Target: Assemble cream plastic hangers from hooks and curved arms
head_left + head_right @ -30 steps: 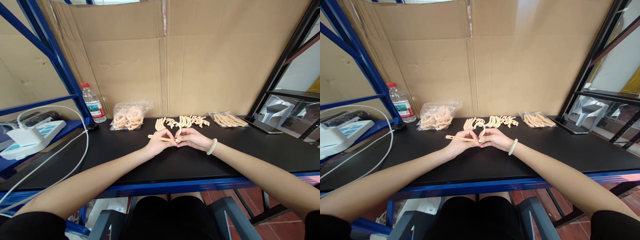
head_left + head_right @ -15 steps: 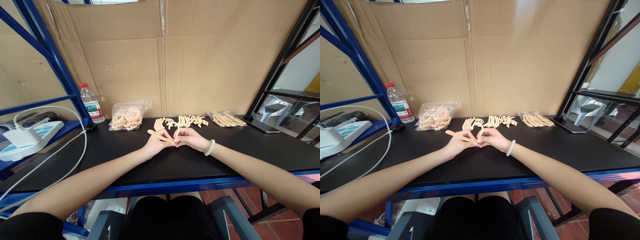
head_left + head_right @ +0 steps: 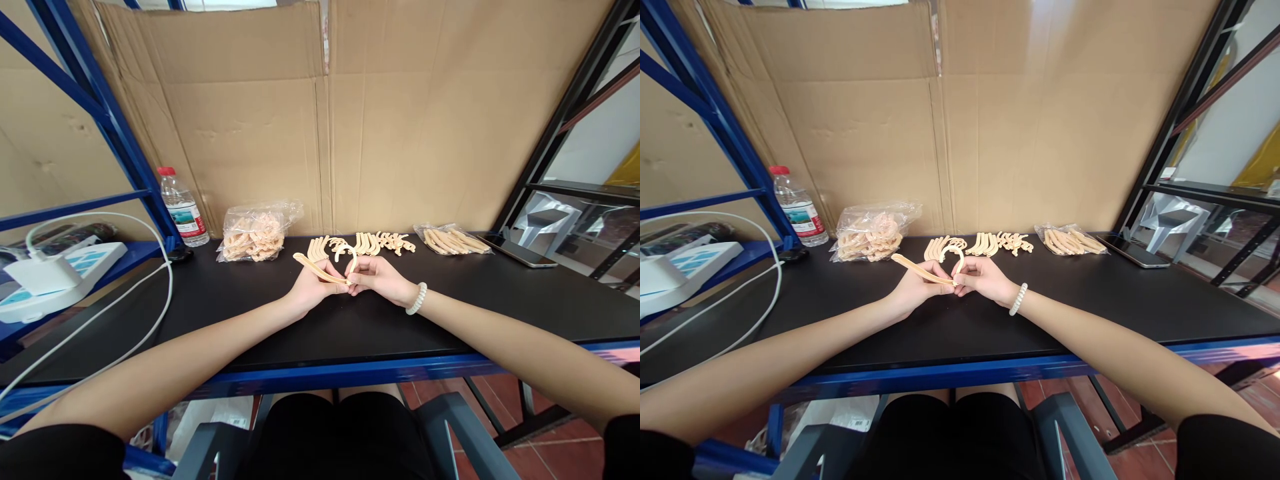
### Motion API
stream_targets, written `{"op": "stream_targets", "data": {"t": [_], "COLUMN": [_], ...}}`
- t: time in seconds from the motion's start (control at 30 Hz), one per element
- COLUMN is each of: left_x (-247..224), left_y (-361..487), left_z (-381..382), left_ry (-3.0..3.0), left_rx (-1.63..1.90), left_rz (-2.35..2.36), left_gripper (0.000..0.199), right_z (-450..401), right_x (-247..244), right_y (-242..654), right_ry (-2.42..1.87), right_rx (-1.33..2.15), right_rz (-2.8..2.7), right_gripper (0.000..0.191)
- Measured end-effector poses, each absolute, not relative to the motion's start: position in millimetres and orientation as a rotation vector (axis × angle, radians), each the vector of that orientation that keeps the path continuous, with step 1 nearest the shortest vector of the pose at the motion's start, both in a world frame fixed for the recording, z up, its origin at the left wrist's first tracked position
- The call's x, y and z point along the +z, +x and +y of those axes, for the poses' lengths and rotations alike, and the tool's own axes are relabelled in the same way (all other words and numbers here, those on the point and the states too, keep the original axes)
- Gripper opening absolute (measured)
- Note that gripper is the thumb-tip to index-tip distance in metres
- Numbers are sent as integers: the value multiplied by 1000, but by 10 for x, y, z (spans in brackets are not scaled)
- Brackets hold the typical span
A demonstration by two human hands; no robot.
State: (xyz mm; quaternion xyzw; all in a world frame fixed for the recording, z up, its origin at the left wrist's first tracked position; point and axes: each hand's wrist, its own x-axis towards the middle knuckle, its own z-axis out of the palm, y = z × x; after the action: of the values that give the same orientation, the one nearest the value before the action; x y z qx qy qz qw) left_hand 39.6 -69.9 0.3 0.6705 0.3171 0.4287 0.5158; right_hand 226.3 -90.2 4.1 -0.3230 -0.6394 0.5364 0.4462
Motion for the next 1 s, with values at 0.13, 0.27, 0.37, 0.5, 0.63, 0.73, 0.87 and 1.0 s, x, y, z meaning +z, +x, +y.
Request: {"op": "stream_targets", "data": {"t": [0.13, 0.27, 0.37, 0.5, 0.63, 0.73, 0.87, 1.0], "left_x": [28, 52, 68, 97, 131, 153, 173, 180], "left_y": [408, 414, 419, 439, 454, 458, 466, 473], "left_z": [-722, -758, -777, -793, -803, -796, -777, -764], "left_ry": [1550, 1504, 1454, 1309, 1188, 1136, 1141, 1119], "left_rx": [1015, 994, 995, 980, 987, 974, 901, 899], "left_rz": [766, 769, 762, 724, 730, 758, 797, 838], "left_gripper": [32, 32, 30, 28, 24, 20, 14, 7], "right_z": [-915, -938, -956, -965, -942, -919, -911, -865], "right_x": [42, 55, 68, 84, 67, 35, 19, 74], "right_y": [2238, 2205, 2183, 2169, 2183, 2196, 2184, 2221], "right_ry": [-791, -797, -807, -823, -868, -868, -862, -832], "right_rx": [1305, 1257, 1242, 1231, 1168, 1166, 1186, 1178], "right_rz": [-1579, -1571, -1542, -1489, -1470, -1468, -1502, -1503], "right_gripper": [37, 38, 37, 33, 29, 30, 36, 40]}}
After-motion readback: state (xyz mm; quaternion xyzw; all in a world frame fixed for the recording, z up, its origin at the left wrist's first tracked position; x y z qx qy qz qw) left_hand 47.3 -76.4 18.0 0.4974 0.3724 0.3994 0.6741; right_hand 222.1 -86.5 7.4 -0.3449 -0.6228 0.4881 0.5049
